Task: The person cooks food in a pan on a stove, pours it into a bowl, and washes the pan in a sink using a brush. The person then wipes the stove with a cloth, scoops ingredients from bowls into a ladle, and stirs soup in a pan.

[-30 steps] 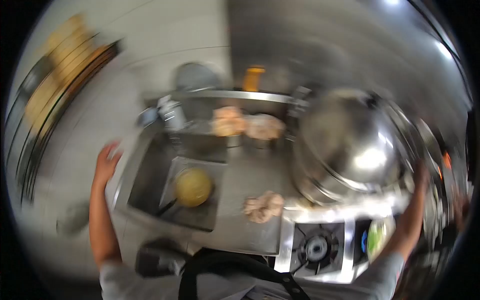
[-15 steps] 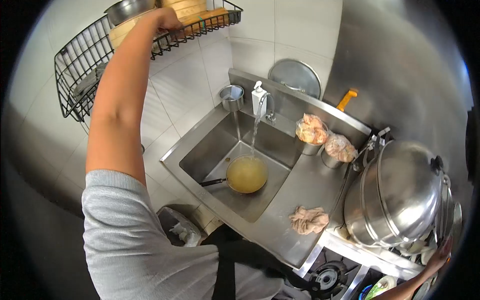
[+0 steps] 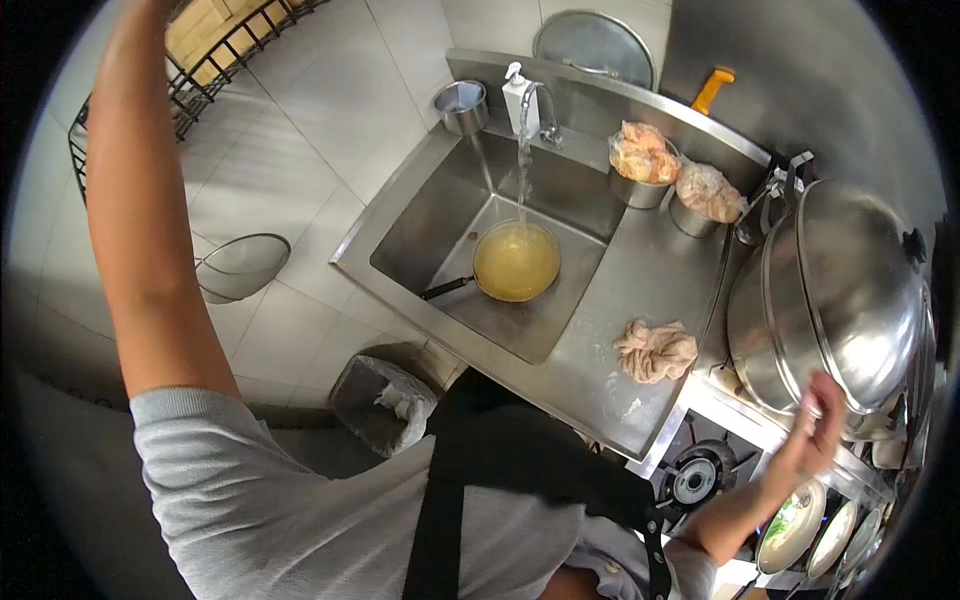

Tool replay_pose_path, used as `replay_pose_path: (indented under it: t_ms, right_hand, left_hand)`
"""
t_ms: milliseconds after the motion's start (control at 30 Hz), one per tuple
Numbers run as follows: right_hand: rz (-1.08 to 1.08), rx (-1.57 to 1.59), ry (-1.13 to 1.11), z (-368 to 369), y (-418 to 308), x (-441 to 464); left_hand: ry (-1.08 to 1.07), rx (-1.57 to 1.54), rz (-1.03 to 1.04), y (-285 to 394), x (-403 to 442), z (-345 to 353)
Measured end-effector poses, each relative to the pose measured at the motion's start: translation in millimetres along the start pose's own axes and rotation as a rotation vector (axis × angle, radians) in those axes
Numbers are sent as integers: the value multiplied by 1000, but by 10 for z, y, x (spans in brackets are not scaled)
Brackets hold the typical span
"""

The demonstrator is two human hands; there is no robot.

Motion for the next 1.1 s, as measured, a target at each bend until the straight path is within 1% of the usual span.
replay_pose_path:
  t_ms: [67, 133, 167, 200, 233, 267, 300, 333, 367, 400, 433, 467, 500, 533, 567, 600, 633, 667, 700, 733, 767, 800, 833, 900, 967, 1000, 1067, 1100]
  right_hand:
    - [-11, 166, -257, 763, -281, 37]
    - [-66, 268, -516, 1529, -526, -24]
    - [-1, 429, -643, 1951, -582, -103]
    - [-120, 489, -727, 2310, -799, -125]
    - [-144, 551, -756, 2676, -877, -177]
    - [-165, 612, -784, 3021, -917, -269]
    - [-75, 709, -802, 3348, -885, -348]
    - [18, 806, -812, 3673, -824, -425]
    - [123, 900, -821, 3987, -706, -538]
    - [238, 832, -837, 4293, -420, -713]
    - [353, 759, -849, 4581, -77, -891]
    - [473, 652, -875, 4812, 235, -1082]
    - [599, 538, -903, 5010, 523, -1306]
    - [629, 317, -953, 5205, 755, -1494]
    - [652, 93, -1000, 5383, 974, -1649]
    - [670, -132, -1044, 5559, 1195, -1786]
    - [715, -174, -1163, 5812, 1351, -2023]
    - [755, -211, -1282, 6073, 1479, -2253]
    - [790, -246, -1402, 6274, 1549, -2421]
    - [753, -294, -1485, 6419, 1535, -2486]
    - [705, -342, -1570, 6529, 1478, -2513]
    - [649, -387, -1658, 6620, 1457, -2504]
    - [647, -425, -1678, 6655, 1519, -2446]
    - [632, -492, -1713, 6605, 1642, -2309]
    - [699, -520, -1530, 6446, 1716, -2022]
    - [727, -530, -1440, 6361, 1752, -1930]
    - [893, -499, -1305, 6283, 1961, -1868]
    - [967, -479, -1233, 6260, 2010, -1825]
  left_hand:
    - [156, -115, -28, -176, 1, 270]
    - [9, -295, -22, -220, -168, 803]
    - [-262, -554, 63, 61, -532, 985]
    - [-390, -714, 196, 103, -751, 1563]
    - [-526, -940, 138, 374, -1164, 2033]
    - [-523, -1156, 185, 614, -1530, 2455]
    - [-563, -1314, 114, 781, -1846, 2812]
    - [-629, -1374, 21, 884, -2137, 3273]
    - [-724, -1342, -107, 892, -2463, 3919]
    - [-790, -1351, -108, 899, -2656, 4346]
    - [-989, -1200, -6, 877, -2782, 4708]
    - [-1175, -1042, 106, 806, -2897, 5044]
    - [-1331, -988, 45, 611, -2994, 5421]
    - [-1487, -926, -14, 378, -3108, 5830]
    - [-1528, -911, -126, 79, -3223, 6407]
    - [-1522, -748, -113, -193, -3218, 6871]
    - [-1508, -682, -240, -481, -3292, 7312]
    - [-1547, -676, -299, -735, -3534, 7896]
    - [-1581, -517, -179, -854, -3699, 8254]
    - [-1599, -362, -57, -962, -3887, 8599]
    - [-1617, -330, 55, -1175, -4382, 9151]
    - [-1628, -298, 162, -1318, -4802, 9543]
    - [-1788, -177, 141, -1262, -4857, 9395]
    - [-1981, -127, 100, -1144, -4750, 8993]
    - [-2059, -287, 59, -1077, -4753, 8889]
    - [-2209, -351, -80, -1069, -4777, 8772]
    - [-2482, -476, -402, -1009, -4748, 8467]
    - [-2408, -542, -343, -964, -4637, 8457]
Point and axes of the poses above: each hand's wrist, its own x-axis towards the middle knuckle, its own z-axis out of the palm, y = z × x, the point moved 8 cm from there along x, towards the middle knuckle, and after that the axes turned 8 degrees about -y, right-handed, at the moved point
